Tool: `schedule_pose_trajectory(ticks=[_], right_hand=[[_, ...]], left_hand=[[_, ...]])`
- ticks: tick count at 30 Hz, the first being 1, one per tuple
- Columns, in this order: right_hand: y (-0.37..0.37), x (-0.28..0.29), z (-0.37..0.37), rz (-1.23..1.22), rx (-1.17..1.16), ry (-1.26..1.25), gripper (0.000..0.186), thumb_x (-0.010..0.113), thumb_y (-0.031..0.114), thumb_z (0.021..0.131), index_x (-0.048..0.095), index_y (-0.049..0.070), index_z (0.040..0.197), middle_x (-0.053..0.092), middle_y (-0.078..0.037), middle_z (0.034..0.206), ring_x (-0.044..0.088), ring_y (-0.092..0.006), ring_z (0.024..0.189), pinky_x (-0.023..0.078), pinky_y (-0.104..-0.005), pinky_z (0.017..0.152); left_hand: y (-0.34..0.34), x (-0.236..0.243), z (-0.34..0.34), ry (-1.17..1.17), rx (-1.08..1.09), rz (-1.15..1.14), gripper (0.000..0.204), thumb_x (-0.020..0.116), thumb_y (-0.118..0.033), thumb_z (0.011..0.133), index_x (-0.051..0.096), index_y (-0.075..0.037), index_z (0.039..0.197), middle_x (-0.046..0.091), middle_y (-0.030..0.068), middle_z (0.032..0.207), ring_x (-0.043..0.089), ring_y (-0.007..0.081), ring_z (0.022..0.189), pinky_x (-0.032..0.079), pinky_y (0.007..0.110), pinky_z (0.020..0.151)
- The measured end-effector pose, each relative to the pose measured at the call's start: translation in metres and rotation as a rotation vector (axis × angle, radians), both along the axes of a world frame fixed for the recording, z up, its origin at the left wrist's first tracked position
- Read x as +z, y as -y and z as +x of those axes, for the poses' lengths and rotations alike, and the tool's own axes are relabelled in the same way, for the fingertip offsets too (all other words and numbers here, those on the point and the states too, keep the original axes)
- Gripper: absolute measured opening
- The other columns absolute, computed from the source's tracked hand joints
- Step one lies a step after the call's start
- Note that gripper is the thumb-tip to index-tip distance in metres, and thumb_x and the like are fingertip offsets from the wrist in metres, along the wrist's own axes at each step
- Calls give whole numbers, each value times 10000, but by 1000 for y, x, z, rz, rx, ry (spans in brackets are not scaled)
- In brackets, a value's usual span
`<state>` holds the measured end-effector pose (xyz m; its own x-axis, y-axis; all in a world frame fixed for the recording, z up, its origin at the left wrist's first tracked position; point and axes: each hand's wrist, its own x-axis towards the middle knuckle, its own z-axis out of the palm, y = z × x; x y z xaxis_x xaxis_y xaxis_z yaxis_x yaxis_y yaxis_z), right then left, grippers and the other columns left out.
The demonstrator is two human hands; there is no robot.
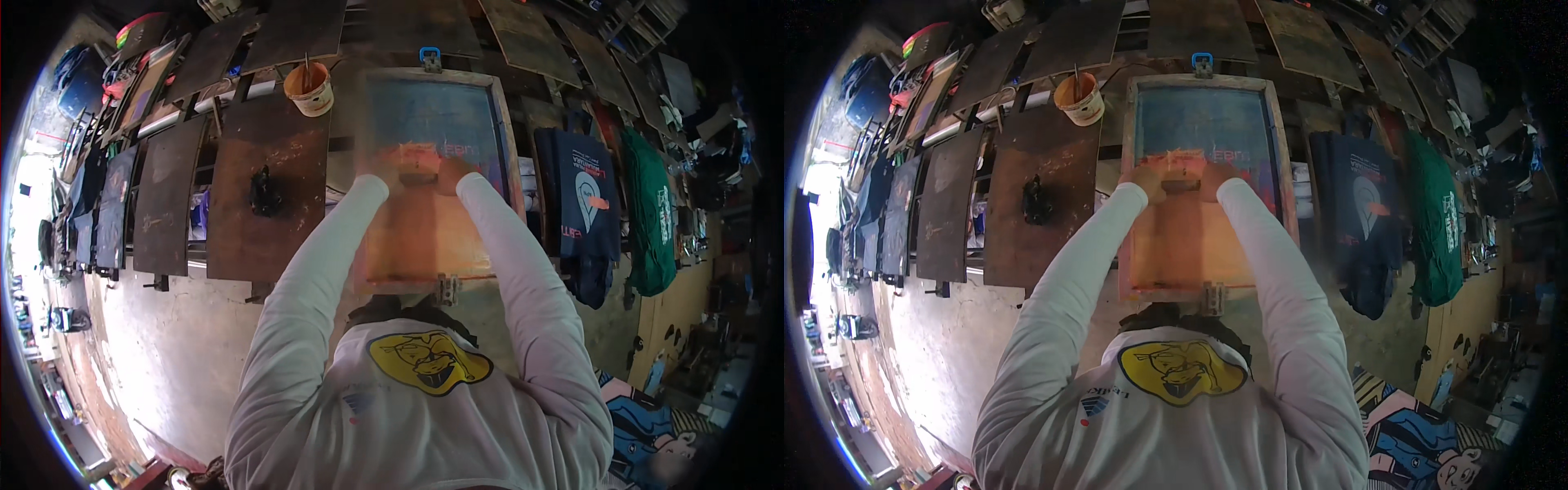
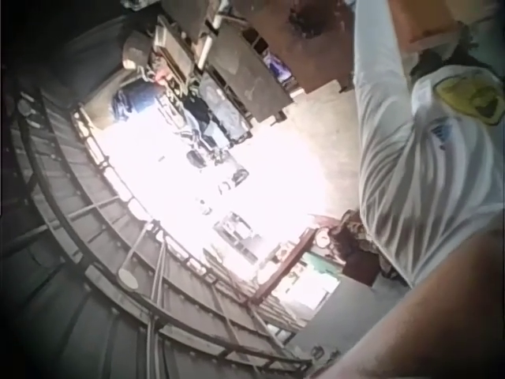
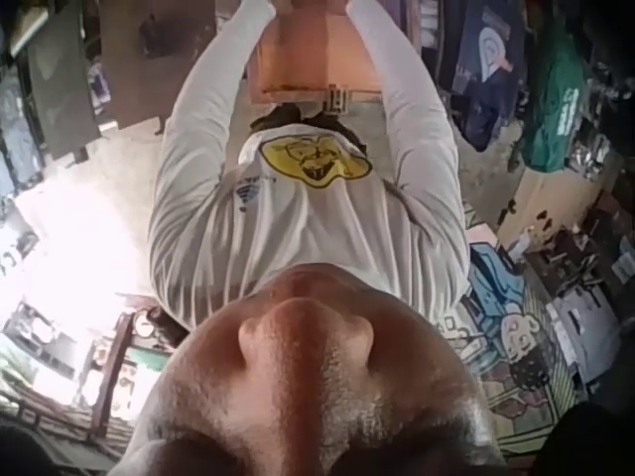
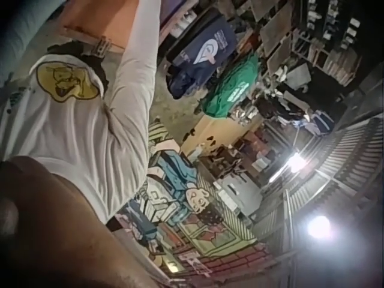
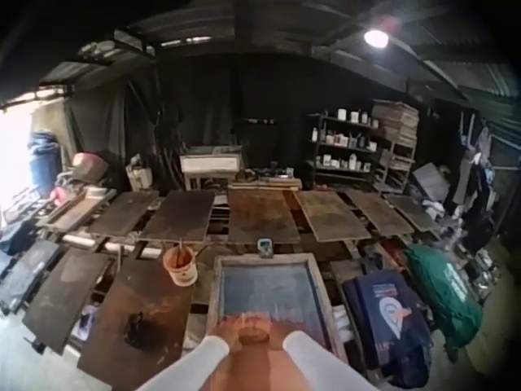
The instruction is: The recorder is performing screen printing on garments, applying ink using a squeegee and then cleaning the equipment.
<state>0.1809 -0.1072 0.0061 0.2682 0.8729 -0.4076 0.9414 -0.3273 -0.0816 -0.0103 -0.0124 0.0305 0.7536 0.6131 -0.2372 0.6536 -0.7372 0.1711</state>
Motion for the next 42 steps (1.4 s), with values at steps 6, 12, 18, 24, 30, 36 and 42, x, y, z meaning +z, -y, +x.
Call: schedule_pose_trajectory(ticks=[6, 12, 18, 24, 30, 36, 42], right_hand=[[-20, 50, -24, -26, 11, -103, 468, 683, 425, 809, 709, 34, 1065, 684, -220, 1111, 660, -365, 1045, 526, -441, 911], [5, 22, -17, 128, -61, -72, 487, 637, 414, 837, 693, 1, 1090, 672, -243, 1128, 642, -382, 1081, 522, -442, 926], [68, 34, -64, -50, -81, -100, 471, 666, 268, 762, 677, -23, 1133, 656, -251, 1173, 649, -352, 1103, 520, -430, 946], [141, 42, -106, 44, -30, -141, 415, 646, 217, 737, 693, -54, 1048, 671, -287, 1085, 669, -387, 1034, 533, -435, 914], [176, 52, -116, -59, -26, -143, 398, 633, 179, 722, 708, -3, 1068, 689, -235, 1100, 676, -353, 1040, 537, -414, 910], [165, 41, -112, 111, 2, -137, 323, 664, 196, 696, 729, -40, 907, 695, -280, 961, 695, -393, 940, 550, -436, 877], [96, 55, -69, -407, 95, -250, 350, 685, 251, 702, 723, -46, 882, 714, -249, 917, 710, -364, 858, 557, -433, 782]], left_hand=[[-43, 21, 6, -250, -35, -231, 476, 604, -356, 798, 694, -41, 1144, 655, 196, 1222, 634, 317, 1139, 499, 401, 976], [-25, -1, 8, -263, -127, -135, 460, 630, -346, 769, 711, -65, 1124, 659, 197, 1211, 638, 311, 1129, 508, 391, 957], [41, -7, -37, -246, -161, -168, 405, 628, -301, 763, 727, -83, 1089, 682, 199, 1150, 655, 328, 1089, 519, 417, 940], [109, -25, -80, -264, -102, -112, 365, 640, -291, 749, 749, -82, 1027, 704, 185, 1097, 675, 329, 1038, 528, 418, 910], [163, 23, -93, -441, -196, -157, 339, 648, -286, 735, 769, -85, 979, 716, 184, 1060, 687, 331, 1010, 529, 420, 900], [137, -13, -95, -255, -170, -74, 318, 645, -304, 724, 776, -63, 884, 721, 205, 1003, 701, 328, 967, 538, 415, 862], [72, 0, -51, -552, -235, -412, 331, 632, -324, 747, 766, -121, 972, 699, 179, 1121, 668, 326, 1044, 513, 417, 914]])
